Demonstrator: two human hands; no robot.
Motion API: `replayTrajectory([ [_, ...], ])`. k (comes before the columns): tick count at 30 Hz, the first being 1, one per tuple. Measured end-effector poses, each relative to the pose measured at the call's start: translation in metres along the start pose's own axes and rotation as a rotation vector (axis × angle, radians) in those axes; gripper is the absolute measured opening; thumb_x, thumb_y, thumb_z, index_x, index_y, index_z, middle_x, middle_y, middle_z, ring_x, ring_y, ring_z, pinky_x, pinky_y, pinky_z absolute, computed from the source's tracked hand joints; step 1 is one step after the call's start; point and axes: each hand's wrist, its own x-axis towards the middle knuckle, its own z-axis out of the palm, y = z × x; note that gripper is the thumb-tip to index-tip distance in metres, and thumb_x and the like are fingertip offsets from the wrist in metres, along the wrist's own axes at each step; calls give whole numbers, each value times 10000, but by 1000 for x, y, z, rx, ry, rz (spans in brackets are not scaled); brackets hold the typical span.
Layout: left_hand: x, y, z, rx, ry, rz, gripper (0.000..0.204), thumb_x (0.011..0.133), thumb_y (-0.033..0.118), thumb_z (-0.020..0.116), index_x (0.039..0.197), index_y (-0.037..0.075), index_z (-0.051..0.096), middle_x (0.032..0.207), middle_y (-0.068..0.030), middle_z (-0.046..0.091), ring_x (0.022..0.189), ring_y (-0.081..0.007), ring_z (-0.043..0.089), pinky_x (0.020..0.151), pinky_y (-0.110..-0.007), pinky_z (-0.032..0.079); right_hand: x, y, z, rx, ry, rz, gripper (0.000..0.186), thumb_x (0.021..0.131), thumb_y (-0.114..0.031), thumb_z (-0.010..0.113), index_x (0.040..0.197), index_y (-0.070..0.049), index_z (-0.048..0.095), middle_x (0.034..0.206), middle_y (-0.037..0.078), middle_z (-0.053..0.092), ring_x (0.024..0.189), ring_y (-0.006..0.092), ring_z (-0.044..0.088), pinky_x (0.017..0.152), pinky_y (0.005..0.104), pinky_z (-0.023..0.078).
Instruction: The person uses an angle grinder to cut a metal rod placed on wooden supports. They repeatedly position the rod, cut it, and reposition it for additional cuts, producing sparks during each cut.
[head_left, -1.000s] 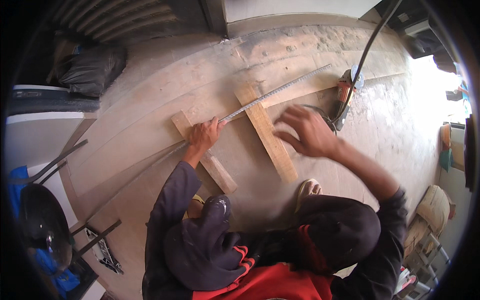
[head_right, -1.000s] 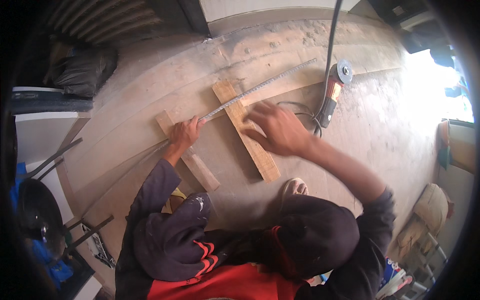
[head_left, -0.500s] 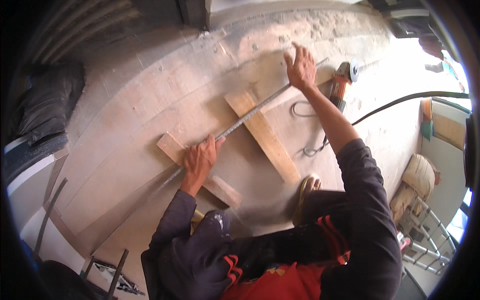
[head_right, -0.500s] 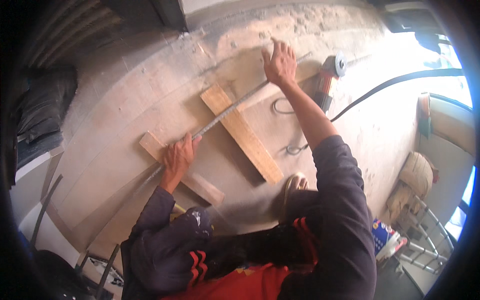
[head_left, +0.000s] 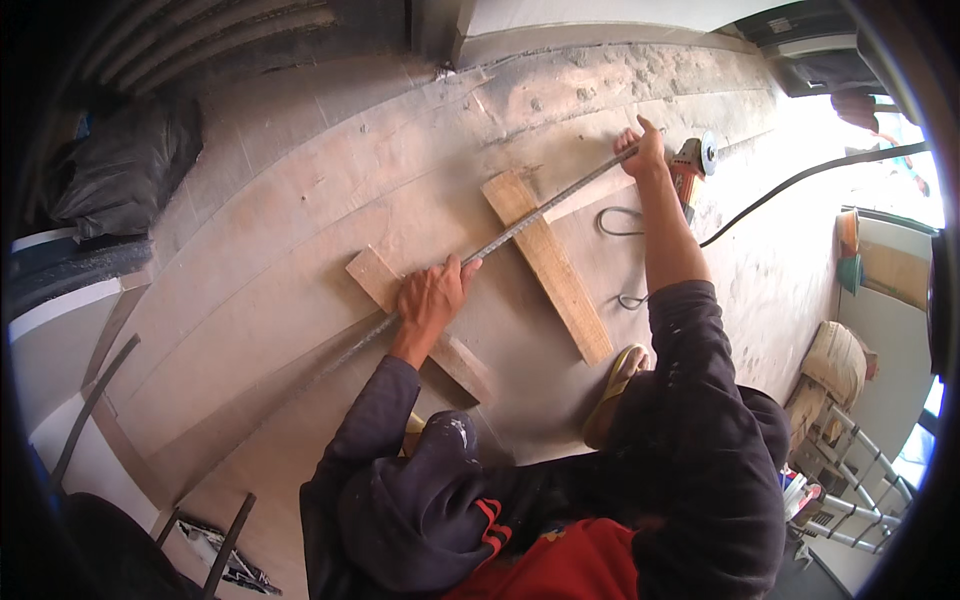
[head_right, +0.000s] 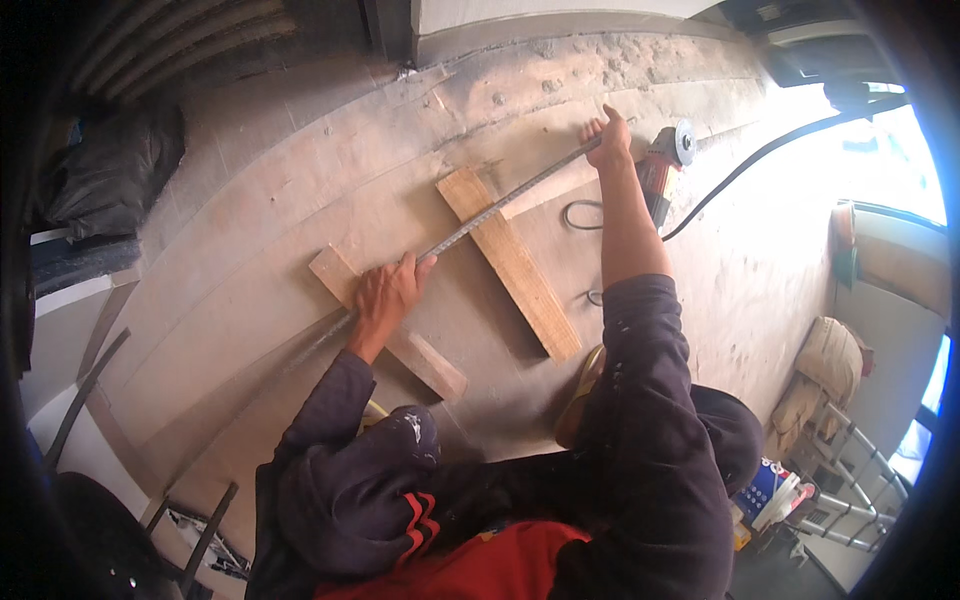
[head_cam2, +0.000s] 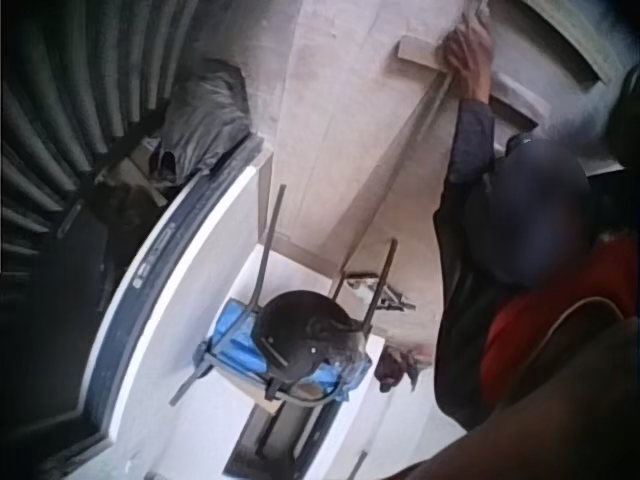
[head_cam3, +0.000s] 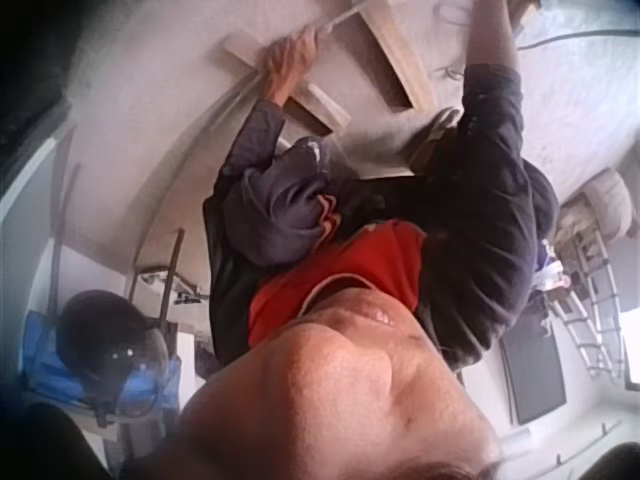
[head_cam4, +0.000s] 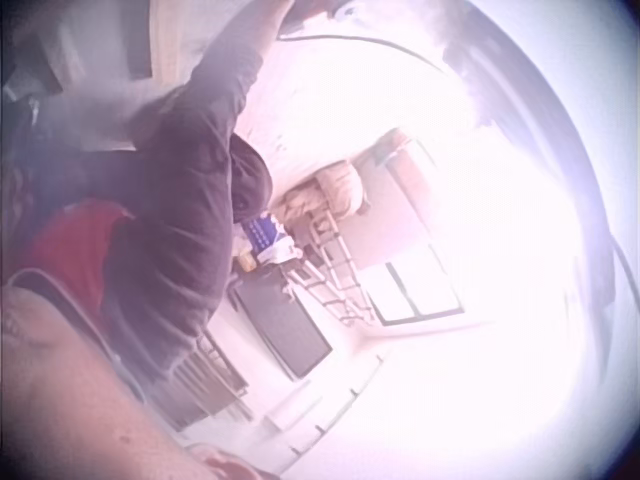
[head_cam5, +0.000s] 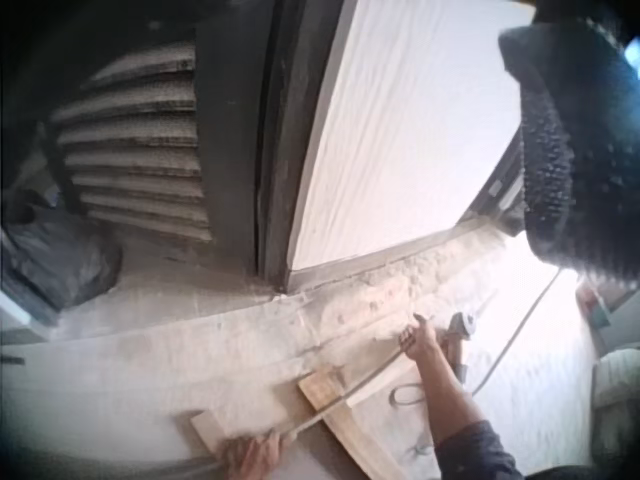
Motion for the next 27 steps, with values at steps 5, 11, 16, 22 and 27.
replayTrajectory([
  [5,-9,-10,4,41,-16,-39,497,981,475,411,774,61,591,577,-207,607,551,-411,621,494,-506,479,4,34,28,-670,634,-322,415,838,-285,613,996,97,652,1044,219,668,931,311,660,807,399,513],
  [11,-9,1,5,128,32,7,494,974,474,441,712,79,583,555,-176,614,515,-360,636,457,-451,498,16,28,-1,-577,538,-433,299,856,-242,594,914,33,697,771,165,656,619,255,627,563,368,492],
  [16,-5,-4,-1,42,-39,-10,475,969,455,460,733,62,585,567,-220,600,559,-406,632,484,-492,493,-19,23,18,-350,430,-437,303,831,-237,638,791,64,647,730,149,639,618,247,609,556,382,470],
  [22,6,-3,-5,-47,-79,1,528,974,455,442,709,33,617,595,-246,601,582,-429,628,534,-511,499,22,31,-6,-708,472,-473,298,810,-225,635,867,67,651,808,167,661,715,281,638,641,395,509],
  [27,10,-7,-16,-191,-247,-91,653,979,495,387,664,-21,633,650,-287,600,664,-467,627,616,-514,494,20,35,-3,-415,315,-308,342,808,-253,693,906,69,635,802,140,626,633,217,602,619,362,533],
])
